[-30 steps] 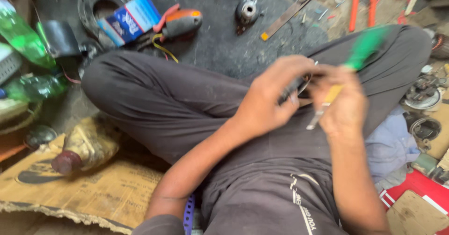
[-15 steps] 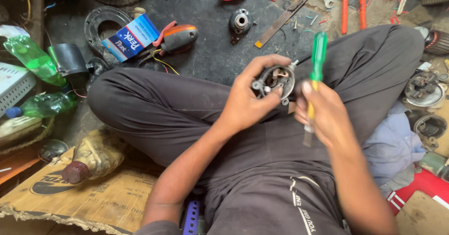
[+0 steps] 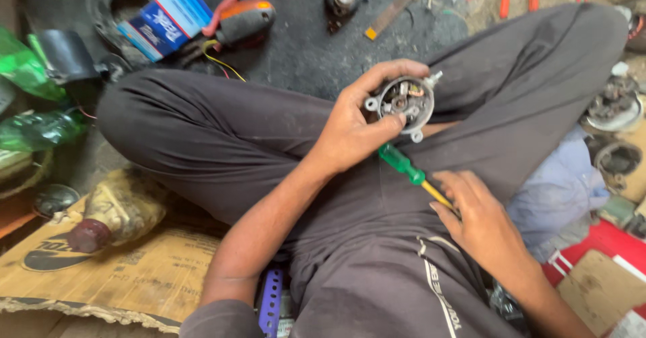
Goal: The person sits cross-legged on the floor and uses a screwdriver to adjust internal components of a small cylindrical electrical part. They repeatedly insert the screwdriver into the housing to tighten or align parts inside.
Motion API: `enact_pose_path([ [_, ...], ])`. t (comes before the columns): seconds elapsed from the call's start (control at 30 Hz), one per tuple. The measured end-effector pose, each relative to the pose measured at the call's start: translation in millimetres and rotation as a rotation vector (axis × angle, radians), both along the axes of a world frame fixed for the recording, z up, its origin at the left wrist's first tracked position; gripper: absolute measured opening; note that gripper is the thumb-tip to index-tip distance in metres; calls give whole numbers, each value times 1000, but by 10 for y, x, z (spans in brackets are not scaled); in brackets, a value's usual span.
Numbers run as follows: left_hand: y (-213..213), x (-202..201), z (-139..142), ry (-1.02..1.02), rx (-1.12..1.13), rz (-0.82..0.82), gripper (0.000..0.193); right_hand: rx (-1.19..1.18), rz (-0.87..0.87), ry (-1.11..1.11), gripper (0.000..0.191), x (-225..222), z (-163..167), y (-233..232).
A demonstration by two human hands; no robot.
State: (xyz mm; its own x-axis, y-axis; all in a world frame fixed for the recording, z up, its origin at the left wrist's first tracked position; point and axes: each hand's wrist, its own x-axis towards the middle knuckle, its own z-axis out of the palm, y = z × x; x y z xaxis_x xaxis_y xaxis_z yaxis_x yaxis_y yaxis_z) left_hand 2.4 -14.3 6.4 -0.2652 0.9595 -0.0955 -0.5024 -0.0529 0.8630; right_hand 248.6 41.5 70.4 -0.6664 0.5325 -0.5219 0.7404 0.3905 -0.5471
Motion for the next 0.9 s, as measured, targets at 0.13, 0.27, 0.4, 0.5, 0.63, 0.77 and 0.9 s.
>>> enact_pose_path([
  [0.13, -6, 65, -41, 17, -5, -14, 53, 91, 62, 181, 47, 118, 36, 10],
  [0.27, 6, 138, -79, -18, 35, -37, 52, 146, 115, 245, 36, 253, 89, 38],
  [0.4, 15, 182, -88, -35, 40, -71, 52, 251, 243, 83, 27, 334, 79, 23],
  [0.5, 9, 191, -78, -40, 52, -89, 52, 296, 306, 69, 30, 328, 20, -12],
  [0.63, 2, 174, -82, -50, 86, -93, 52, 319, 364, 49, 27, 287, -2, 7],
  [0.77, 24, 192, -153, 4, 45, -90, 55, 220, 230, 224, 17, 253, 81, 122],
  [0.9, 57, 272, -285, 111, -45, -137, 53, 147, -101, 386, 13, 196, 149, 223],
])
